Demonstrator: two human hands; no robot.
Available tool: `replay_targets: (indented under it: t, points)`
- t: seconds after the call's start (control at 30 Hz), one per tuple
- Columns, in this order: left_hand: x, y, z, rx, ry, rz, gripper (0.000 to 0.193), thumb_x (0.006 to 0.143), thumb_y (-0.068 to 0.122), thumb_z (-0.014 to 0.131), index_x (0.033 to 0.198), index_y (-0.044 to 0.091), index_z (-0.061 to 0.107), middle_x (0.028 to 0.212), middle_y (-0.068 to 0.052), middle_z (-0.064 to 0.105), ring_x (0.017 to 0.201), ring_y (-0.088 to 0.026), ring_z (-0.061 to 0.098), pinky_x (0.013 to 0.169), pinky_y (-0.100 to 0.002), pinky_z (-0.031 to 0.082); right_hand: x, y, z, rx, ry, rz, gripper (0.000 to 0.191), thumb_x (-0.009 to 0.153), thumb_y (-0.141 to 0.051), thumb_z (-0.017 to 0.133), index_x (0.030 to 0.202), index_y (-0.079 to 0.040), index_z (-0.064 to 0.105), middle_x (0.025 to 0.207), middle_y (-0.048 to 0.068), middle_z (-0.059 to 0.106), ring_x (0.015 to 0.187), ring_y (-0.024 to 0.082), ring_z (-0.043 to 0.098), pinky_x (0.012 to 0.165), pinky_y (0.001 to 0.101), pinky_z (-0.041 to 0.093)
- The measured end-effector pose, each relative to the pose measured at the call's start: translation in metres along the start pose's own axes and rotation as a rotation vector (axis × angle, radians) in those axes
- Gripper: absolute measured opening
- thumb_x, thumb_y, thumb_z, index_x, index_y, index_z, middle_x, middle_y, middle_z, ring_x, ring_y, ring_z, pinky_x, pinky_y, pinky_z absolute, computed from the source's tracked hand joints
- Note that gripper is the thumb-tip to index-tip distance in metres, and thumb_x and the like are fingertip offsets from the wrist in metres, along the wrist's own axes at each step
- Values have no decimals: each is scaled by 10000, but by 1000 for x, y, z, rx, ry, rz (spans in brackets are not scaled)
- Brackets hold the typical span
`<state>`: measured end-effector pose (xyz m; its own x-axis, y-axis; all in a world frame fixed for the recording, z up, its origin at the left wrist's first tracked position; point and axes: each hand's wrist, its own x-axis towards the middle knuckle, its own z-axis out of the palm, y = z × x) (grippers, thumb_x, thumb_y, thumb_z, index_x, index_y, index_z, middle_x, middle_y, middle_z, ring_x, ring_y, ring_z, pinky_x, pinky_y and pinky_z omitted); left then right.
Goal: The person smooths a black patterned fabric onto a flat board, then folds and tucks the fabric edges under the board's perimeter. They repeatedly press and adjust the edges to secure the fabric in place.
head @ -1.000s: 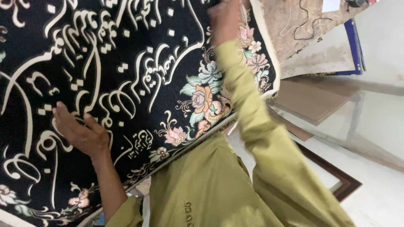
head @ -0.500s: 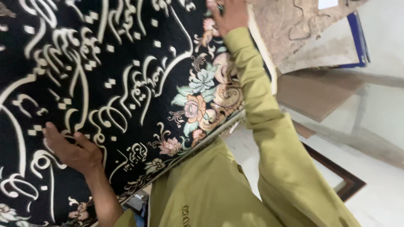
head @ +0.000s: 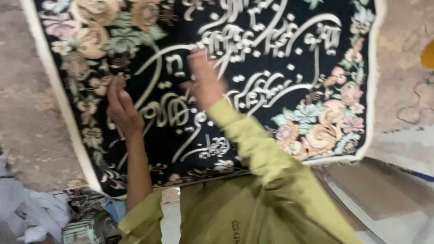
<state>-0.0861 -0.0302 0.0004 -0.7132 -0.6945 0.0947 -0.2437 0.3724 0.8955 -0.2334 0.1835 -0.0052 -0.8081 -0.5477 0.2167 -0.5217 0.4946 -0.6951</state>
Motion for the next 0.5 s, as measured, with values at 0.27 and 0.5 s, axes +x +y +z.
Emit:
replay_targets:
  t: [0.27, 0.5]
  points:
    - [91, -76, -48, 548, 45, 324, 613, 1214, 439, 313, 1534, -41, 519, 1556, -260, 546, 1457, -440, 521, 1227, -537, 434, 81, -128, 194, -497, -347, -212, 680, 1069, -391, 500, 1628, -93, 253, 1714, 77, 210, 1607, 251, 192, 1299, 440, 225]
    - [76, -80, -50, 572, 6, 235, 658, 1216, 474, 336, 1506, -85, 526, 1514, -296, 548, 1419, -486, 505, 1206, -554, 399, 86, -43, 105, -291, -496, 141, 852, 1022, -632, 537, 1674, -143, 287, 1742, 22, 282, 1602, 220, 299, 1321, 350, 282]
